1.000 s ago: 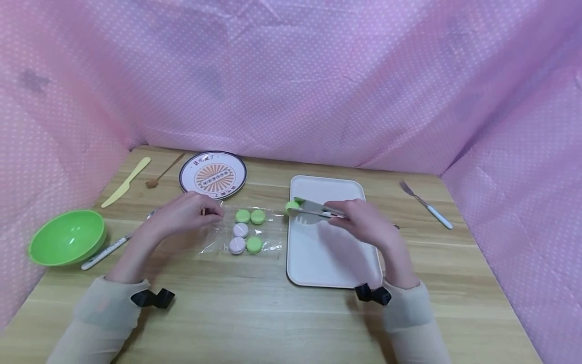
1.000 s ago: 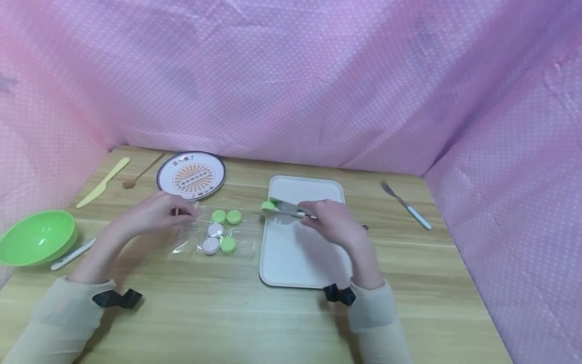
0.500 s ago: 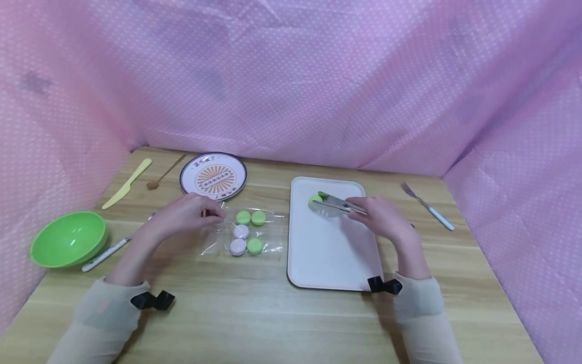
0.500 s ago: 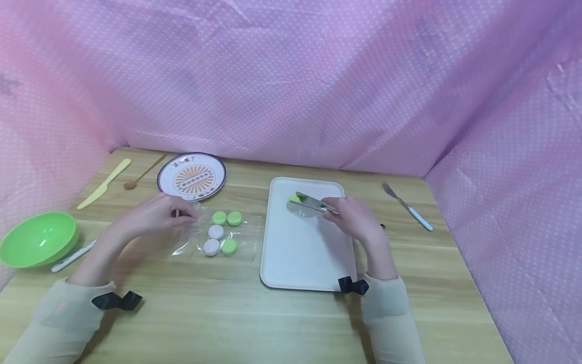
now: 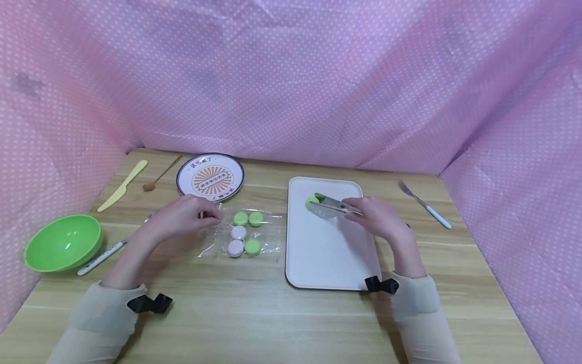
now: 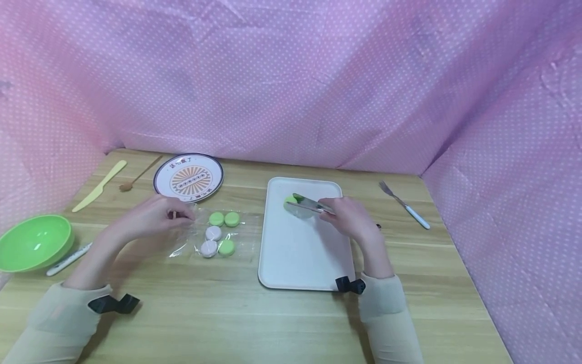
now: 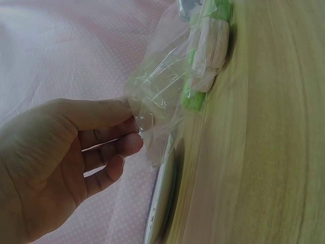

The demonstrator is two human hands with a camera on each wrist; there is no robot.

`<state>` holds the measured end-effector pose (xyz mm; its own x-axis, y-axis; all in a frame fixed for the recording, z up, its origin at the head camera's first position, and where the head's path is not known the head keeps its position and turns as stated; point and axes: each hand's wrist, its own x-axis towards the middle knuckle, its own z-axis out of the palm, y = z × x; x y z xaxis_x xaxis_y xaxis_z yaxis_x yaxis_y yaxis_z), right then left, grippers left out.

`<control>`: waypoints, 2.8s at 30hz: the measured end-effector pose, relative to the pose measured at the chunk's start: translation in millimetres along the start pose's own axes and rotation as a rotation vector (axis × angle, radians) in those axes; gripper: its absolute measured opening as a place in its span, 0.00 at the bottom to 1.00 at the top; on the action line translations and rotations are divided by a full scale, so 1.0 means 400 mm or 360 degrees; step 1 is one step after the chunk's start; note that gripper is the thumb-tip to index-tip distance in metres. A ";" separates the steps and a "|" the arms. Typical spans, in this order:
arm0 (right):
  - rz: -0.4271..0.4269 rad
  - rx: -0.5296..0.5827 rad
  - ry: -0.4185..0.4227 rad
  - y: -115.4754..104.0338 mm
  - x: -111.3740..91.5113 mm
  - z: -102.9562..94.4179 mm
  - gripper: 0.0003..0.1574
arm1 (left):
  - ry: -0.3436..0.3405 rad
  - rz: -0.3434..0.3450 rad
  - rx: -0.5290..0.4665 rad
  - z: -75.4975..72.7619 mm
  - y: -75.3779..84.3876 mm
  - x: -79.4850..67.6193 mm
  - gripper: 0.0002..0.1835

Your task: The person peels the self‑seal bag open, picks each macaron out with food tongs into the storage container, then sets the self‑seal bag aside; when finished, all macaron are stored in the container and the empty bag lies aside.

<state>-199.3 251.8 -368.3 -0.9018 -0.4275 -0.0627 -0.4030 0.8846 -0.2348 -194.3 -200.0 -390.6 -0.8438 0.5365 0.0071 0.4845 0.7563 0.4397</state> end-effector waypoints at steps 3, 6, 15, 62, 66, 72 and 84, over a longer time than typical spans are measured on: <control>-0.0005 -0.0008 -0.0002 -0.001 -0.001 0.001 0.25 | -0.0006 -0.0009 0.0001 -0.001 0.002 -0.001 0.05; -0.0005 -0.0020 0.0001 -0.002 -0.001 0.002 0.25 | -0.0012 -0.0014 -0.0006 -0.001 0.004 -0.001 0.05; 0.0023 -0.0011 -0.0014 -0.004 -0.002 0.000 0.25 | -0.0022 0.0002 -0.0012 -0.002 0.008 0.001 0.05; -0.0223 0.0037 -0.0023 -0.107 -0.022 -0.024 0.23 | -0.0094 -0.0054 0.0056 -0.002 -0.009 0.004 0.04; -0.0279 0.0028 -0.0069 -0.152 -0.018 -0.011 0.20 | -0.0094 -0.0051 0.0073 0.002 -0.011 0.005 0.05; -0.0380 -0.0010 -0.0084 -0.214 -0.003 0.015 0.13 | -0.0090 -0.0032 0.0084 0.004 -0.014 0.005 0.05; -0.0403 -0.0180 0.0031 -0.272 0.037 0.054 0.06 | -0.0052 -0.0019 0.0055 0.005 -0.008 0.004 0.06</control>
<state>-165.5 145.0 -364.6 -0.7725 -0.6350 0.0030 -0.6299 0.7656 -0.1308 -196.8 -200.9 -393.7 -0.8418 0.5390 -0.0278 0.4826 0.7748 0.4084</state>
